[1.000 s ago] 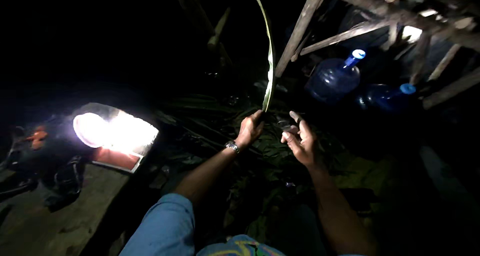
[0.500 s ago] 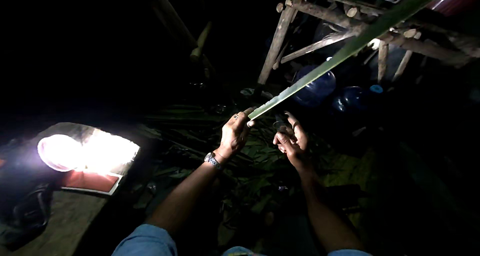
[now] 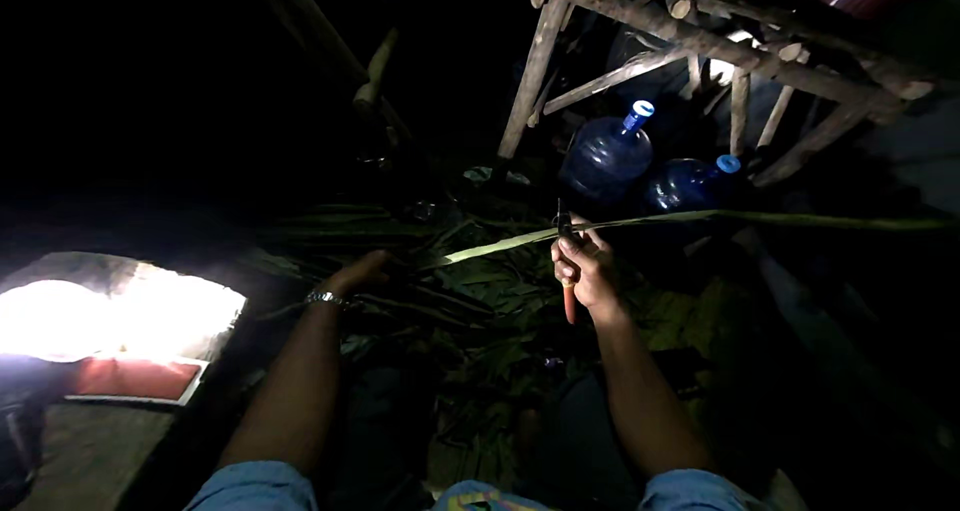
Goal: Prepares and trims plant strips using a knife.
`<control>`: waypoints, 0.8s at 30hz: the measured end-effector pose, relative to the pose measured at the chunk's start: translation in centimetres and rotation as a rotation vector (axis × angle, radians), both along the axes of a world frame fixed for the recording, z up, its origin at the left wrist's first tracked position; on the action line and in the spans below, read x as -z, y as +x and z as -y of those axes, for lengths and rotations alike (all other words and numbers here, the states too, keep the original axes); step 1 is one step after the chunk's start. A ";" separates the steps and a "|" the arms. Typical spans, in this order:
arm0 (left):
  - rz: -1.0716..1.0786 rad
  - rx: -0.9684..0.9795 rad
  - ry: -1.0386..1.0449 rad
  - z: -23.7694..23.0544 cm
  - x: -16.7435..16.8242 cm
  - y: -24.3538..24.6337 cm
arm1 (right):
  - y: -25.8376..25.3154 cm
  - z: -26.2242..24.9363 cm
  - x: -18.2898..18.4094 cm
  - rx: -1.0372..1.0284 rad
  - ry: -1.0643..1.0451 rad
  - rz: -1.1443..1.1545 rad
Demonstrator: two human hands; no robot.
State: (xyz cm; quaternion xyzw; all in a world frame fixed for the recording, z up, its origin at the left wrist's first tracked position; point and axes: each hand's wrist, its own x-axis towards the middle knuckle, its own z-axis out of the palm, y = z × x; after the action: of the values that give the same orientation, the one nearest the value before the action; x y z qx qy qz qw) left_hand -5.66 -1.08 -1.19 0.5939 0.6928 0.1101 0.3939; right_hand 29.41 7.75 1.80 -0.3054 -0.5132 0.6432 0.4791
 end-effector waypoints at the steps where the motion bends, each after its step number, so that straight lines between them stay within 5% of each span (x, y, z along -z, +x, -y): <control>1: -0.040 0.038 -0.037 -0.4 1.5 -1.0 | -0.2 0.1 0.1 -0.018 -0.031 0.033; 3: -0.027 0.101 -0.063 -1.0 3.6 -2.2 | -1.0 0.3 0.3 -0.036 -0.071 0.110; 6: 0.217 0.067 -0.068 -0.6 1.4 0.4 | -2.5 0.6 1.1 -0.110 -0.113 0.231; 14: 0.602 0.161 0.461 -2.5 3.6 7.3 | -6.1 2.3 3.1 -0.387 -0.208 0.391; 24: 0.218 0.012 1.035 -3.6 8.0 9.9 | -7.7 3.6 2.4 -0.226 -0.410 0.275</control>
State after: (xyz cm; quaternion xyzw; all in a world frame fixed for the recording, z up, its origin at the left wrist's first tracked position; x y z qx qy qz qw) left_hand 4.29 2.50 -9.21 0.6997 0.4995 0.4966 0.1199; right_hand 21.75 4.18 -0.62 -0.4214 -0.4635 0.7354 0.2583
